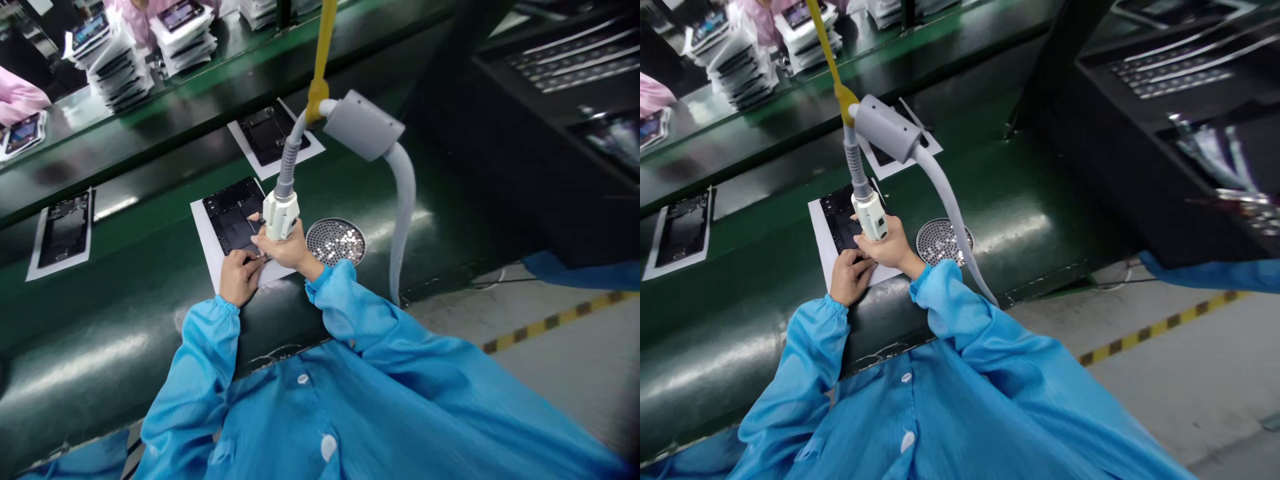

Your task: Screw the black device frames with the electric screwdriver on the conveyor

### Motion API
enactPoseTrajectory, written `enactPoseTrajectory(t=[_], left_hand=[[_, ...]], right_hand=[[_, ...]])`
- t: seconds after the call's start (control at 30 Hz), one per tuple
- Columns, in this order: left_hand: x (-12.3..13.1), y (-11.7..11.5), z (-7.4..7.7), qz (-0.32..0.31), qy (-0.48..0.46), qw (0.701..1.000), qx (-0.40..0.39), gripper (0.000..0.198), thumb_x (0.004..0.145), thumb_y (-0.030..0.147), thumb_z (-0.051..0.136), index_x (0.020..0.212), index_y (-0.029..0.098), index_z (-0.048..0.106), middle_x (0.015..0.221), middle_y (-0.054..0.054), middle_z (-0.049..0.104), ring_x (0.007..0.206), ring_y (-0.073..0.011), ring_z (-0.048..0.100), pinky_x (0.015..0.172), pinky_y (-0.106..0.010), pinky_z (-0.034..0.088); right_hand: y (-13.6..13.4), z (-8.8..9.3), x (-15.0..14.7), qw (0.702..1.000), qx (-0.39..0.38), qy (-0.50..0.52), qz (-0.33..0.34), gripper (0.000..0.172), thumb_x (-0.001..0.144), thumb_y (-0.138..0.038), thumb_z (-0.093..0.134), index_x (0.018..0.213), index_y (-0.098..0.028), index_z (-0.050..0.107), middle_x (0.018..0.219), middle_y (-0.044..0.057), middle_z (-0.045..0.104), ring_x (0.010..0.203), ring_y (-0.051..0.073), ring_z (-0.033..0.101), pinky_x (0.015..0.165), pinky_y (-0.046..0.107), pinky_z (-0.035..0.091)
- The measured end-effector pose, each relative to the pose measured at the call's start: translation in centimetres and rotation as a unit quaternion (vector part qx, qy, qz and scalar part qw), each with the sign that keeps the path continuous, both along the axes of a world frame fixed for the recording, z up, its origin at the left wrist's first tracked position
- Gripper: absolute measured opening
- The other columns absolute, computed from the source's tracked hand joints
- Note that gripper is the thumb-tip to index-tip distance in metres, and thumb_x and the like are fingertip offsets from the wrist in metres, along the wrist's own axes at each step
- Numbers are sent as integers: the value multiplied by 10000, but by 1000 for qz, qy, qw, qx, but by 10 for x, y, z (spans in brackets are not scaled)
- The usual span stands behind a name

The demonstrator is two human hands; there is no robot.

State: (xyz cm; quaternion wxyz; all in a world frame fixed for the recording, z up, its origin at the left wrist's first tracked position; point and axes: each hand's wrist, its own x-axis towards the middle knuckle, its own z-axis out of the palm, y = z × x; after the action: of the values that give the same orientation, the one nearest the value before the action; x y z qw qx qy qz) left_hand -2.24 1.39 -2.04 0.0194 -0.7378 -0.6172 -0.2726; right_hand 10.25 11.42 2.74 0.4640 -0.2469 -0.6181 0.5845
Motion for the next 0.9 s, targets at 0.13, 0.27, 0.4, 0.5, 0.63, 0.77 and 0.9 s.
enactPoseTrajectory(t=[0.13,0.27,0.4,0.5,0.63,0.77,0.9], left_hand=[[-1,-1,-2,2,-12,1000,-1,202,919,291,561,974,202,734,950,-78,651,894,-214,552,746,-363,448],[1,-1,-2,11,-13,1000,-6,198,915,293,562,968,207,733,956,-78,660,906,-215,570,757,-366,458],[3,-1,0,26,-3,1000,4,182,909,293,578,965,203,725,945,-75,675,920,-218,588,764,-372,452],[3,-3,1,37,1,999,24,156,895,295,606,962,212,720,991,-72,689,1011,-234,596,830,-397,449],[2,-4,0,45,8,998,32,148,888,304,615,959,222,717,1061,-73,695,1098,-252,592,899,-425,443],[1,-4,-1,37,17,998,44,147,889,296,613,946,211,718,1065,-81,697,1094,-252,603,899,-422,454],[1,-4,1,30,13,998,53,130,884,287,618,916,208,717,1050,-80,701,1082,-243,616,902,-415,463]], right_hand=[[16,16,29,1000,-5,9,-23,202,673,-276,697,829,-180,612,528,-53,561,446,102,525,455,257,463],[44,14,61,995,9,37,-89,213,651,-282,735,777,-217,576,461,-86,515,370,92,486,414,262,458],[71,0,75,989,23,46,-140,215,636,-266,739,742,-227,557,449,-96,483,351,86,468,395,264,441],[84,-7,75,985,33,48,-165,186,646,-235,711,748,-221,556,451,-96,463,358,86,471,400,264,440],[91,-9,71,981,39,42,-186,162,642,-215,683,768,-219,581,458,-91,492,362,89,476,401,264,434],[91,-6,69,980,39,53,-186,162,627,-190,664,775,-213,604,450,-91,513,355,88,472,393,256,414],[88,-4,68,981,35,36,-185,158,635,-193,662,780,-212,605,451,-92,520,370,91,486,412,265,431]])
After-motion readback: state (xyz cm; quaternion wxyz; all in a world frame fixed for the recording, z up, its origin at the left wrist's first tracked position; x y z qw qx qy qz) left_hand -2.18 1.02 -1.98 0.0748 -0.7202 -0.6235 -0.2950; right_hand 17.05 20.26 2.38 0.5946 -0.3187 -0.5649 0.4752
